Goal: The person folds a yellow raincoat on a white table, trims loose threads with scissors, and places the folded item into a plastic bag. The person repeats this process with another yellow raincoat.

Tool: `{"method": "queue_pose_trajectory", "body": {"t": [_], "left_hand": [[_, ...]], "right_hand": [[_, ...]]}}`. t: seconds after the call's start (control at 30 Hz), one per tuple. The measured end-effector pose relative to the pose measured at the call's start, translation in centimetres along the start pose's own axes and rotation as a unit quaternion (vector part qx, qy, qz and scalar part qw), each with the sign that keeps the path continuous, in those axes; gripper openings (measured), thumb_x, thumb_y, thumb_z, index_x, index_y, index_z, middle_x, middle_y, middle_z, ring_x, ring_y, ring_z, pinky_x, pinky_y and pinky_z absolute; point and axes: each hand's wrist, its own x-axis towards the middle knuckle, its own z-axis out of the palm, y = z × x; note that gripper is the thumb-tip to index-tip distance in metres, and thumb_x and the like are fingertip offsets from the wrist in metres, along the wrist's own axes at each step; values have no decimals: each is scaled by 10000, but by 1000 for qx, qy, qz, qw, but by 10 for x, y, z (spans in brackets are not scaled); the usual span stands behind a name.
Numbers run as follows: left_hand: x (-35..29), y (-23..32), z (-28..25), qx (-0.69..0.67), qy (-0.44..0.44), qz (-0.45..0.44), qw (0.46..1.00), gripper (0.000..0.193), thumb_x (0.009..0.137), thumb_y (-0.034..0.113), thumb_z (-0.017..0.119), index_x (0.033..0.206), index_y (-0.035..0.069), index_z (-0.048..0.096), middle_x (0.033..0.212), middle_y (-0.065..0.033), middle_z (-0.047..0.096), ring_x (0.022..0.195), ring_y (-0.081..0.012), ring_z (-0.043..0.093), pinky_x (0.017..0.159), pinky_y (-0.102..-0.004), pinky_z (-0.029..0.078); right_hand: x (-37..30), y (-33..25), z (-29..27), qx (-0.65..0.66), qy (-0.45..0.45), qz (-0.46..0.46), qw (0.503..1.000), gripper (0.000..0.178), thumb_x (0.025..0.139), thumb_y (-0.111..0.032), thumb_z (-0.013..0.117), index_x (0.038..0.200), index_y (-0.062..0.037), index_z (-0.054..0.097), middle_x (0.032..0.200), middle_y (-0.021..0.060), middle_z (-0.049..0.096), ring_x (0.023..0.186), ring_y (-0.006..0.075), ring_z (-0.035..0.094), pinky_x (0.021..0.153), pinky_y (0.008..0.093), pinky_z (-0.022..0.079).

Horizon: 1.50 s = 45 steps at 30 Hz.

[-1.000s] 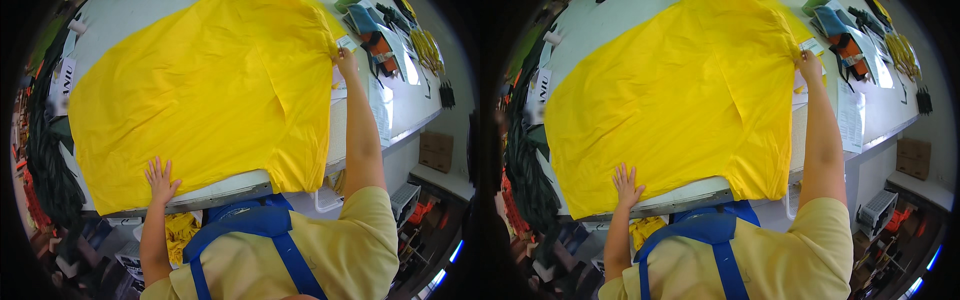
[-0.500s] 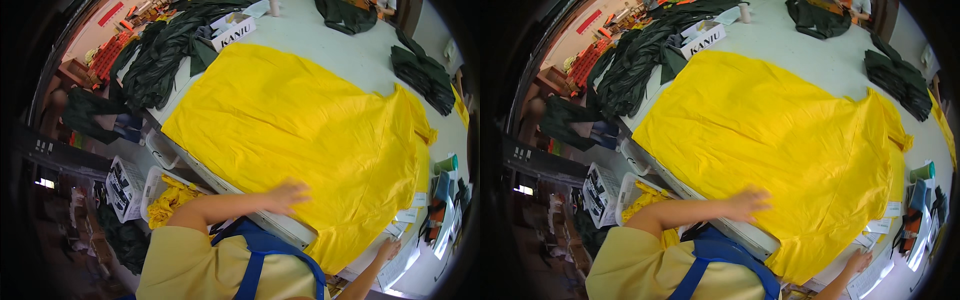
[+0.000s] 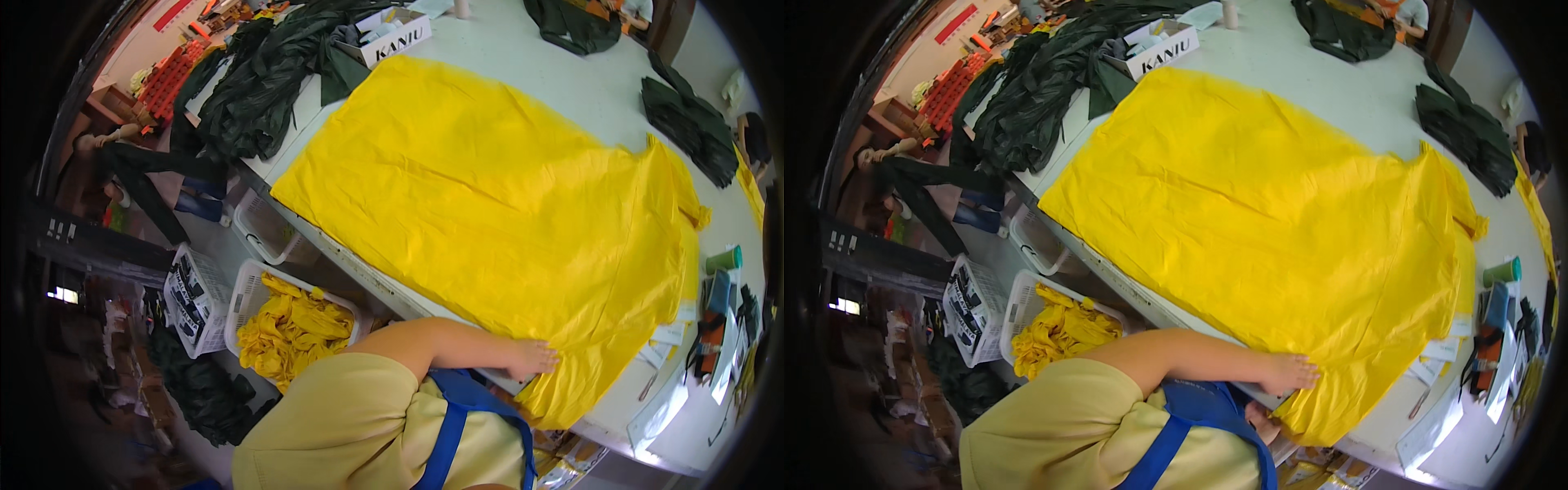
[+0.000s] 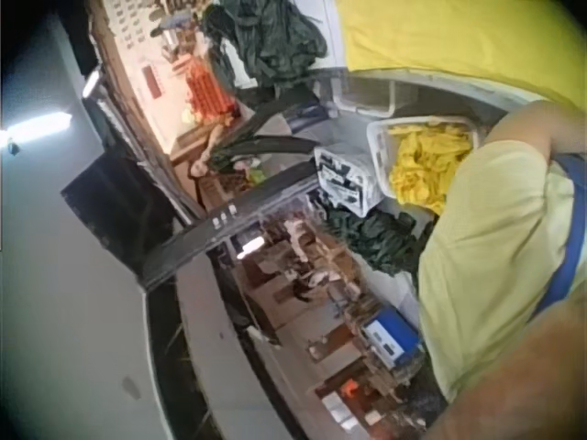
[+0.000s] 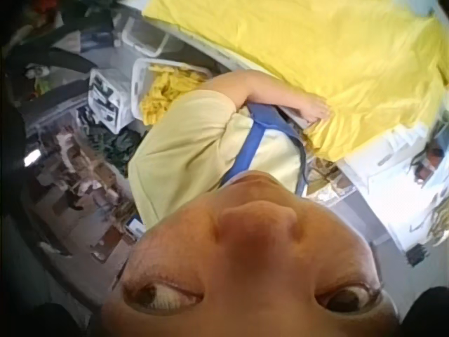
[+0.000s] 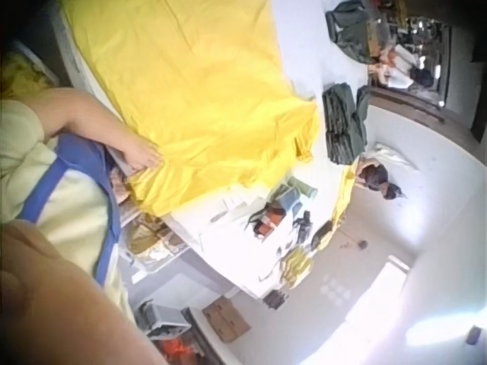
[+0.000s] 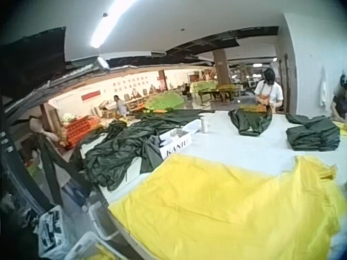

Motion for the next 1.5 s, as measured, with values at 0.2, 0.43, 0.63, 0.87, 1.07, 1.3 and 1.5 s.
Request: {"method": "queue_pose_trajectory", "body": {"t": [0.2,0.43,0.63,0.87,1.07,1.3,1.5], "left_hand": [[-14,8,-18,-46,22,-14,999,737,741,232,648,1388,39,352,1472,-157,300,1362,-284,283,1118,-414,214],[-49,25,-69,-220,197,-71,953,611,776,263,626,1331,105,427,1272,-188,508,1156,-358,483,1003,-421,371],[-56,22,-35,-128,50,-232,963,551,851,403,547,1319,126,454,1296,-153,498,1178,-343,469,1018,-430,339],[-104,42,-53,-151,91,-122,977,529,766,271,669,1234,74,517,1206,-117,553,1114,-308,514,941,-462,401],[-184,2,-105,92,202,-332,917,496,765,272,670,1225,128,554,1297,-133,486,1166,-312,443,971,-482,345],[-206,30,-63,-74,188,-334,921,540,739,251,707,1244,151,546,1333,-161,454,1167,-364,435,968,-485,355],[-277,-15,-77,-21,572,-640,513,605,871,241,619,1362,44,326,1350,-212,281,1185,-407,342,1008,-470,282]], "right_hand": [[-27,-43,-14,392,-22,-8,920,464,973,-304,335,1299,1,462,1314,188,497,1226,359,452,1004,497,380],[-215,-89,154,-345,-369,-356,786,351,845,-74,556,1192,-25,542,1224,196,529,1150,360,496,980,488,367],[-139,-117,220,-476,-482,-577,457,522,758,56,471,1268,-55,498,1280,176,513,1219,349,458,1042,421,355],[47,-269,257,-558,-84,-696,444,369,824,-45,514,1192,-57,535,1231,145,536,1195,324,455,990,407,381],[77,-338,282,-649,-317,-542,429,236,865,-200,547,1013,-35,628,1050,153,620,991,333,552,898,371,425],[123,-323,283,-777,-92,-557,276,234,848,-206,480,1011,-112,619,915,178,633,882,349,586,870,443,410],[0,-221,290,-566,-253,-680,391,416,753,-91,653,1152,-57,539,1064,134,566,1032,335,507,901,415,407]]}}
